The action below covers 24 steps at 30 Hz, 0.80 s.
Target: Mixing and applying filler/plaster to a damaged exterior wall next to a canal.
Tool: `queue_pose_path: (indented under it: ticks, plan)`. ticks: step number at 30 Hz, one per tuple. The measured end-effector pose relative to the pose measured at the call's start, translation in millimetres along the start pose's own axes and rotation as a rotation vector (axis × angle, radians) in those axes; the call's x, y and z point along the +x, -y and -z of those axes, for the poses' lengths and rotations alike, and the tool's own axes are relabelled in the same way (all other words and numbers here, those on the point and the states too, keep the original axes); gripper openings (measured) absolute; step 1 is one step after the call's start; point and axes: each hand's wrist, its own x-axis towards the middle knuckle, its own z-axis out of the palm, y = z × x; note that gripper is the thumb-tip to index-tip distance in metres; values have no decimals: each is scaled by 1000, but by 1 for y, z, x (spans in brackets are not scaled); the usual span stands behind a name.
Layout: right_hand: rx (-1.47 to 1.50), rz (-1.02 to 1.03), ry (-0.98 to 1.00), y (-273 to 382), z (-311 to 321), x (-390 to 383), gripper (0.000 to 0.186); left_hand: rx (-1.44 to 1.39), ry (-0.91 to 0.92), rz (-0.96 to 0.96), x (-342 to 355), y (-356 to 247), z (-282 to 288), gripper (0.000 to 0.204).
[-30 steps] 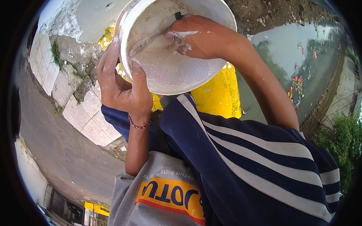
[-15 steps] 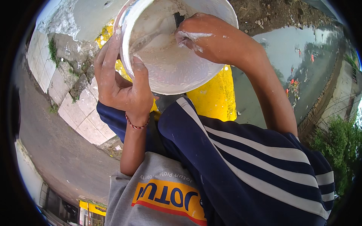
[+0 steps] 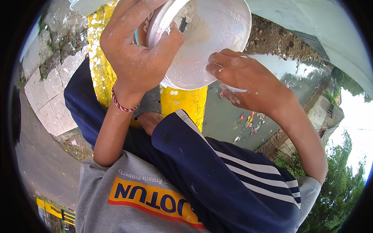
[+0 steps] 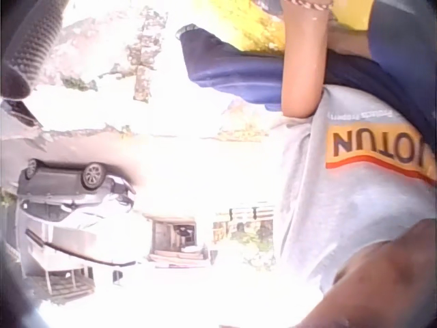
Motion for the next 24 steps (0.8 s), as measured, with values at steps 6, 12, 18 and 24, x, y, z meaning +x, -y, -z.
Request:
queue_pose_path:
  ticks: [6,12,18,24]
  plan:
    - [-40,57,134,-18,-5,16,58,32,0,-20,-2,-6,-5,39]
    - [145,97,27,-40,-24,7,73,15,71,68,1,-17,1,38]
    - [142,91,80,-43,-31,17,80,-21,41,34,3,-9,7,39]
    - [3,50,18,-34,-45,29,75,-70,53,138,-4,-3,12,39]
